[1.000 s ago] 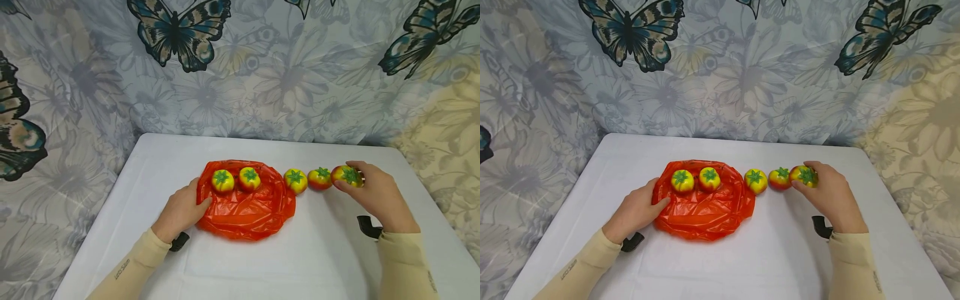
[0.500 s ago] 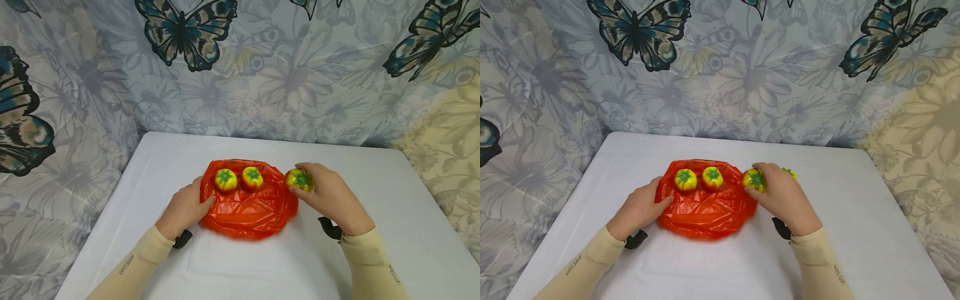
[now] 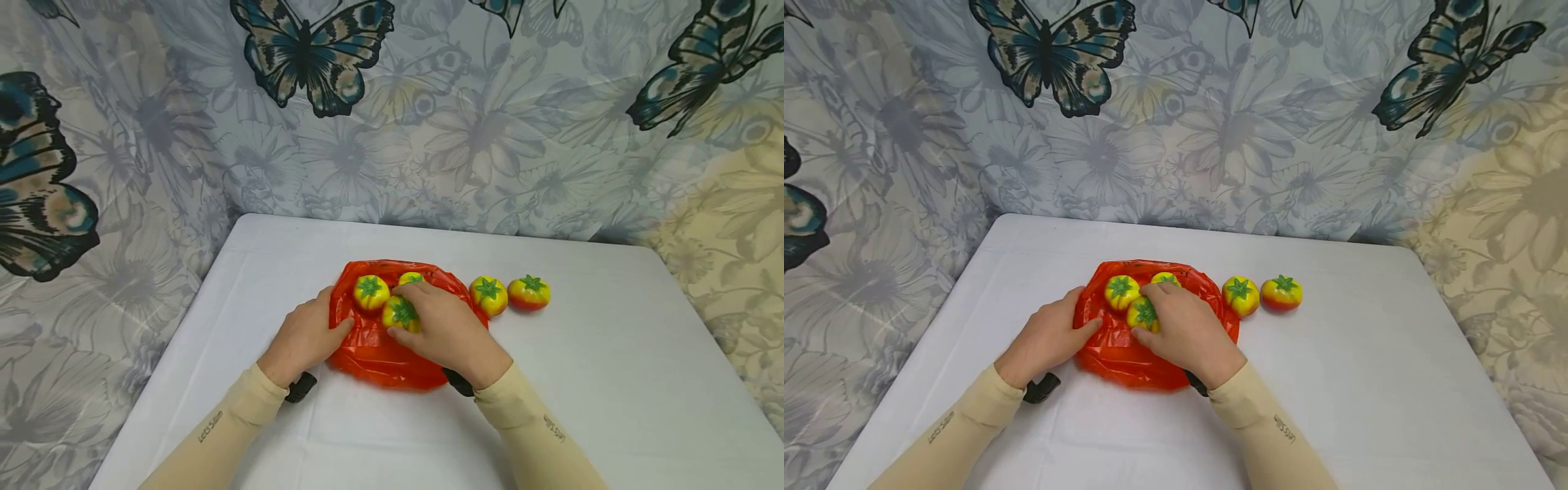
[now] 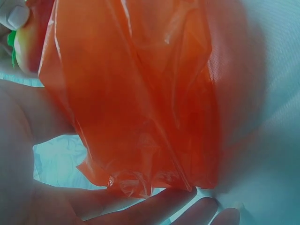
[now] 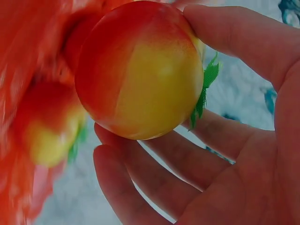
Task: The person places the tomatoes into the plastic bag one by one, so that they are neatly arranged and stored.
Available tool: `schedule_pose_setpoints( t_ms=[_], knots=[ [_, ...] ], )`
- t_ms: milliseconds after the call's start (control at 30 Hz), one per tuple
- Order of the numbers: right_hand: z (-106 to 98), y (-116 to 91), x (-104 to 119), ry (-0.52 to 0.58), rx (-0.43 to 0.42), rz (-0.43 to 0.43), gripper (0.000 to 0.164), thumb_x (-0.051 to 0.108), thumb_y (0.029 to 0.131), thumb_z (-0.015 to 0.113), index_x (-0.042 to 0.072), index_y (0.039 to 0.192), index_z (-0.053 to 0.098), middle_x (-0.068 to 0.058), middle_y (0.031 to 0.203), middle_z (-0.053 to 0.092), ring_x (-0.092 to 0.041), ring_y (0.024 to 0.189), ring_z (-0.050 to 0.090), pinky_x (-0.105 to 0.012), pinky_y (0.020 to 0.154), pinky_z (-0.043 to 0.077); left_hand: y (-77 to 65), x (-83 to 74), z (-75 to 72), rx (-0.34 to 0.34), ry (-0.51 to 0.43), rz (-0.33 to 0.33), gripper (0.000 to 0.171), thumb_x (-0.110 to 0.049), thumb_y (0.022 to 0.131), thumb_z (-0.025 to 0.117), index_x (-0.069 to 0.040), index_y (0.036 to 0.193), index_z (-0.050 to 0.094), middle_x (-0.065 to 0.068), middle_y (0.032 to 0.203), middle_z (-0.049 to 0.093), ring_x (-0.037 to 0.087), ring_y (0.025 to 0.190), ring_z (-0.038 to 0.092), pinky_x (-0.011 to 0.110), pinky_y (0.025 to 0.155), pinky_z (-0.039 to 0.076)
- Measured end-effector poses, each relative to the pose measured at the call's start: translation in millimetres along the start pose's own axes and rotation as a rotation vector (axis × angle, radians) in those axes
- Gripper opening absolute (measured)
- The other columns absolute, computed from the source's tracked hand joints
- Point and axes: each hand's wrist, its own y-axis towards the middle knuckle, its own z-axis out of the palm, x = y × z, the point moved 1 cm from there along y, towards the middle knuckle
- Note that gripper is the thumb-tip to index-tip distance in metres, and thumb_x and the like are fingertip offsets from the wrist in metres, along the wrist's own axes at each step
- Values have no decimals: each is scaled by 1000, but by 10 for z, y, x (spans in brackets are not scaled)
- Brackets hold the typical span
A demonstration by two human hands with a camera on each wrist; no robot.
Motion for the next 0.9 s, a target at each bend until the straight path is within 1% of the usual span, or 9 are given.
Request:
schedule_pose_setpoints(
  t_ms=[100,200,267,367,467,633,733,833,900],
  knots=[
    [110,57,101,-5,39,4,65,42,93,85,11,145,64,-9,140,71,-27,125,71,-48,105,61,2,-6,-2,8,-13,7,66,-30,103,69,3,155,47,20,129,75,28,97,74,44,84,65],
    [203,95,175,-4,50,-3,63,41,93,85,10,144,65,-10,138,72,-27,121,72,-48,104,62,8,-13,-1,18,-29,5,61,-29,103,68,2,152,49,18,123,76,23,86,71,37,75,64],
    [259,110,212,-2,50,-6,63,41,93,85,11,144,65,-9,137,71,-26,118,72,-48,102,62,14,-17,-2,18,-29,10,59,-27,103,68,2,150,50,18,120,76,21,82,70,35,72,62],
    [335,123,255,-1,47,-7,61,41,93,85,11,142,65,-9,134,68,-25,114,71,-47,99,63,25,-21,-1,14,-13,10,55,-26,103,67,2,148,52,17,117,77,22,80,69,37,73,62],
    [398,134,279,-16,34,-17,59,41,93,85,10,140,66,-9,129,65,-22,106,70,-45,94,65,31,-23,-4,4,9,19,53,-25,103,67,1,147,53,17,117,77,23,83,70,40,76,62],
    [452,143,301,-37,13,-35,56,40,93,85,9,136,66,-9,123,64,-19,97,69,-41,89,66,32,-14,-7,-2,20,24,50,-24,103,66,1,145,54,17,118,76,24,85,71,42,78,62],
    [468,149,312,-30,24,-29,56,40,93,84,10,136,66,-9,123,64,-19,96,70,-42,89,66,28,-9,-11,0,21,18,51,-23,103,65,2,145,54,17,115,76,23,81,69,39,73,61],
    [494,158,323,-13,47,-21,55,39,94,84,10,136,65,-9,124,64,-19,96,70,-42,89,66,22,-7,-16,4,22,7,50,-22,103,65,3,144,54,17,109,76,21,75,67,34,66,58],
    [516,170,329,-11,61,-16,54,39,94,83,10,136,65,-8,124,64,-19,94,71,-41,88,66,19,-3,-16,4,23,2,49,-21,103,65,4,143,54,16,107,76,21,73,66,32,63,56]
  ],
)
